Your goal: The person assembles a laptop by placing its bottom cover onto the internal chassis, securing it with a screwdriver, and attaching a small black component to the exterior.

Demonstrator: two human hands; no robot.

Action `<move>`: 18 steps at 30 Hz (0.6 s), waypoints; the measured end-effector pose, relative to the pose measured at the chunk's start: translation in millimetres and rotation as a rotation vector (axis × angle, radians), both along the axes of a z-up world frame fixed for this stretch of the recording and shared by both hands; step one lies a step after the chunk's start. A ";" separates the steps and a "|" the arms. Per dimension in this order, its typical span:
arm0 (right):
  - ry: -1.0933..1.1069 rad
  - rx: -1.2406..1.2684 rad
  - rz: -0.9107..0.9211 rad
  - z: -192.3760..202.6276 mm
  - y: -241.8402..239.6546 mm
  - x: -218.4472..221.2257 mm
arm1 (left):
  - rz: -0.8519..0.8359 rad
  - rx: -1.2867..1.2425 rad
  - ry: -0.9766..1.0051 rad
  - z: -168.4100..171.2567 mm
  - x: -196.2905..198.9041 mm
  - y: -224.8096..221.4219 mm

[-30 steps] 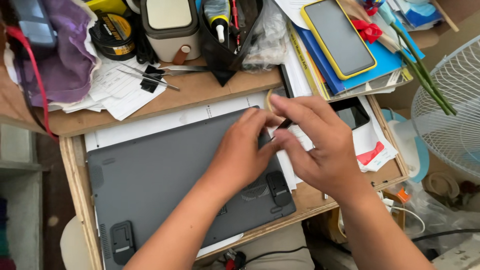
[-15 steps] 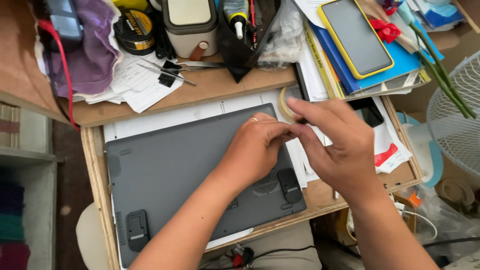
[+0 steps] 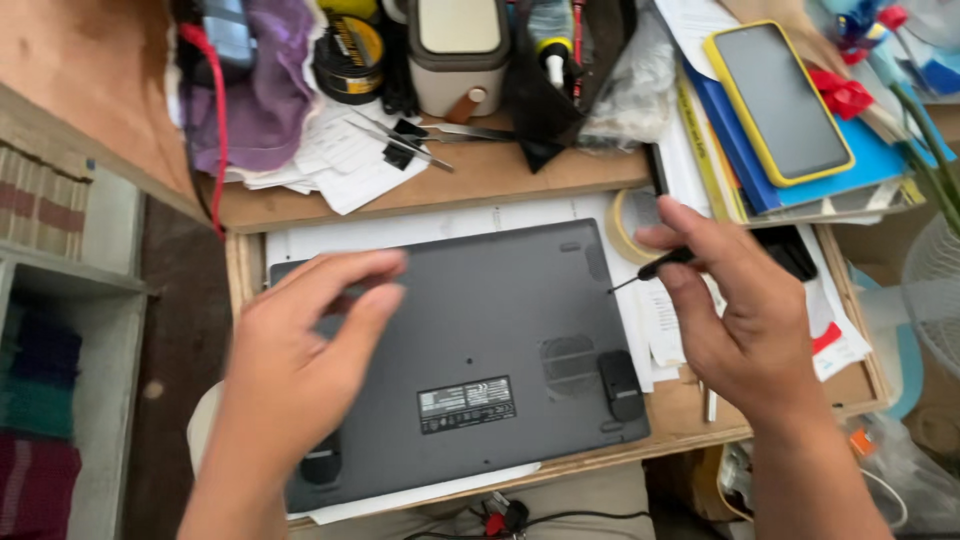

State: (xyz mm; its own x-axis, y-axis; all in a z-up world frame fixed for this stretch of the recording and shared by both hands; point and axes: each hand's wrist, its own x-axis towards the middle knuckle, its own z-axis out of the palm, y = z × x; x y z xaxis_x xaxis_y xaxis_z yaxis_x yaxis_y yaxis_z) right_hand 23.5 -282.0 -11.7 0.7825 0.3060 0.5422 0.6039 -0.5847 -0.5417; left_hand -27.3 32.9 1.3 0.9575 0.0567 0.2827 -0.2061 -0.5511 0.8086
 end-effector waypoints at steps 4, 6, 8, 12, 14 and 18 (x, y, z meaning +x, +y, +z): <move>-0.189 -0.043 -0.091 -13.1 3.5 1.9 | 0.252 -0.070 0.150 -1.2 -35.4 27.7; -0.176 -0.056 -0.091 -12.9 2.6 1.1 | 0.307 -0.105 0.194 -10.8 -49.8 39.5; -0.164 -0.072 -0.094 -8.0 5.1 -0.7 | 0.361 -0.142 0.238 -18.4 -61.5 49.4; -0.027 0.004 -0.025 -7.5 8.4 -6.3 | 0.406 -0.130 0.280 -27.0 -76.4 61.7; -0.084 0.008 -0.046 -8.9 9.3 -7.9 | 0.424 -0.133 0.278 -29.8 -80.2 65.3; 0.002 -0.001 -0.018 -3.6 15.3 -13.7 | 0.401 -0.148 0.249 -31.2 -81.3 67.9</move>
